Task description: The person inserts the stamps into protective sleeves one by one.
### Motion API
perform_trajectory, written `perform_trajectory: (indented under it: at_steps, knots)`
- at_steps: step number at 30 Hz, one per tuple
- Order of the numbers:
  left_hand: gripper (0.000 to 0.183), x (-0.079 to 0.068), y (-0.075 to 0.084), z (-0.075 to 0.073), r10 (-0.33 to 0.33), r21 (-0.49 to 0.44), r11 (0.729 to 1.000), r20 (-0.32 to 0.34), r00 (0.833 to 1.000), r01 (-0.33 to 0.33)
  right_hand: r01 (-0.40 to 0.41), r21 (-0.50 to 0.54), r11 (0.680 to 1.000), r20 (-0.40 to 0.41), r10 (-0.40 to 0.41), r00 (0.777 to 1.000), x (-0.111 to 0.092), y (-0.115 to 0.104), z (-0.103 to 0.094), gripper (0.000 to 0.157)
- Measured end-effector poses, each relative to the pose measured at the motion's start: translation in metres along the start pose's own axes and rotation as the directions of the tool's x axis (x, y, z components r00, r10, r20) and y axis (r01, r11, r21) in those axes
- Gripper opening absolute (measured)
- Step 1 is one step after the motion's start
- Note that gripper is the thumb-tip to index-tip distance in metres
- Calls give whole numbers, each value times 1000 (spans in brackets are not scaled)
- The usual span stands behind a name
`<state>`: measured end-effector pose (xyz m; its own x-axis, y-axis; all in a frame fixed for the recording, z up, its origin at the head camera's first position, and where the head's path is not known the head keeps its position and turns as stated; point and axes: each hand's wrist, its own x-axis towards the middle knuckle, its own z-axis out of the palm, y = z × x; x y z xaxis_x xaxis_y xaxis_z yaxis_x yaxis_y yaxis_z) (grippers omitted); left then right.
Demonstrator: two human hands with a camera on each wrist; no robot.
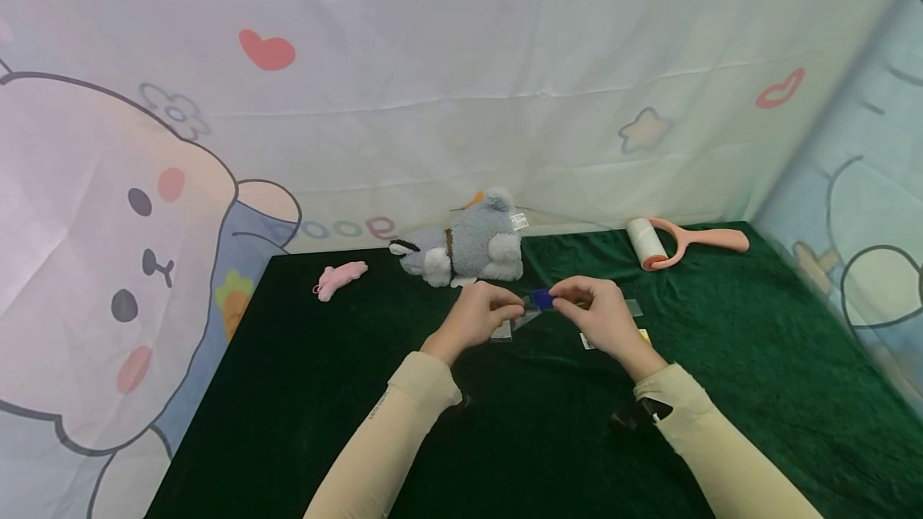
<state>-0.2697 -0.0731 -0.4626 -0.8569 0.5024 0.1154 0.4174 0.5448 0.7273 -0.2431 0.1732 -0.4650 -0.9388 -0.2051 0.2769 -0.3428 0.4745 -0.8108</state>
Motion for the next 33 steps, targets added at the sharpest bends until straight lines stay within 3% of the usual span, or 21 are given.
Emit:
perform_trajectory:
  at_steps: [11, 21, 33]
  knots:
    - [19, 0, 0, -2, -13, -59, 998, 4, 1000, 13, 16, -14, 1000, 16, -16, 1000, -1, 1, 1, 11]
    - [16, 0, -3, -1, 32, -40, 999, -46, 998, -34, 20, -12, 1000, 42, -20, 999, -2, 1, 2, 10]
    - [24, 0, -3, 0, 18, -126, 992, -49, 999, -24, 0, 30, 1000, 44, -1, 999, -1, 1, 5, 10]
